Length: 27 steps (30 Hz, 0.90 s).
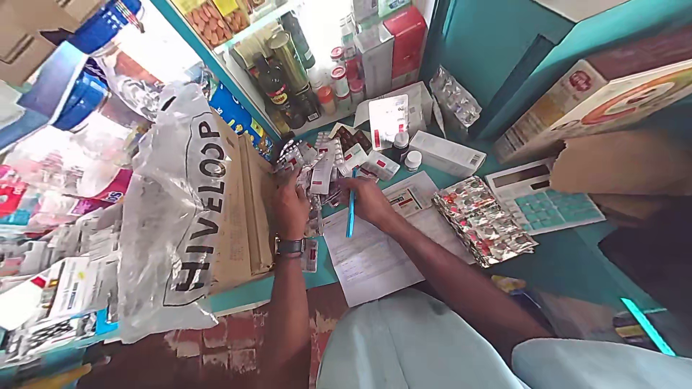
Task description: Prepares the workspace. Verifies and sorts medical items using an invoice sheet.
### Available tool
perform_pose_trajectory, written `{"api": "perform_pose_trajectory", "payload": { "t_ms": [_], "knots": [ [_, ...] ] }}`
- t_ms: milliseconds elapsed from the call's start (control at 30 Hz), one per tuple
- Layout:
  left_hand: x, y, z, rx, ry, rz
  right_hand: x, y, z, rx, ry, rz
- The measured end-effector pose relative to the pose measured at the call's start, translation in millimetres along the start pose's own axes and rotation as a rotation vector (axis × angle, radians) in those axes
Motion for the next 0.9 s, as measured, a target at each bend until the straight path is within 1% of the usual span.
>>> {"api": "perform_pose_trajectory", "payload": {
  "t_ms": [67, 133, 167, 300, 467, 567, 700, 767, 900],
  "knots": [
    [0, 1, 1, -0.003, 0.018, -0.051, -2, 2, -5, -0.006, -0.016, -0.044],
    [-3, 2, -1, 0.041, 0.117, -0.133, -4, 3, -8, 0.031, -0.021, -0.083],
    [-3, 5, -2, 0.054, 0.159, -0.137, -4, 3, -11, 0.042, -0.023, -0.093],
    [-1, 29, -6, 0.103, 0.196, -0.092, -5, 11, -22, 0.035, -0.027, -0.107],
    [4, 55, -18, 0.246, 0.219, -0.02, -7, 13, -25, 0.026, -0.013, -0.094],
    [6, 50, -20, 0.174, 0.175, -0.007, -8, 15, -27, 0.044, -0.037, -0.108],
    [11, 24, -16, 0.164, -0.012, -0.033, -9, 16, -27, 0.015, -0.046, -0.117],
    [15, 19, -10, 0.156, -0.049, -0.061, -9, 16, -25, 0.002, -0.048, -0.11],
    [17, 11, -5, 0.104, -0.09, -0.064, -8, 14, -24, -0.001, -0.046, -0.106]
  ]
}}
Point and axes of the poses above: each hand's wrist, its own x-axis towards the middle knuckle, its own y-axis out of the palm, z = x × y, the point moved 2 cm from there along x, towards the middle knuckle
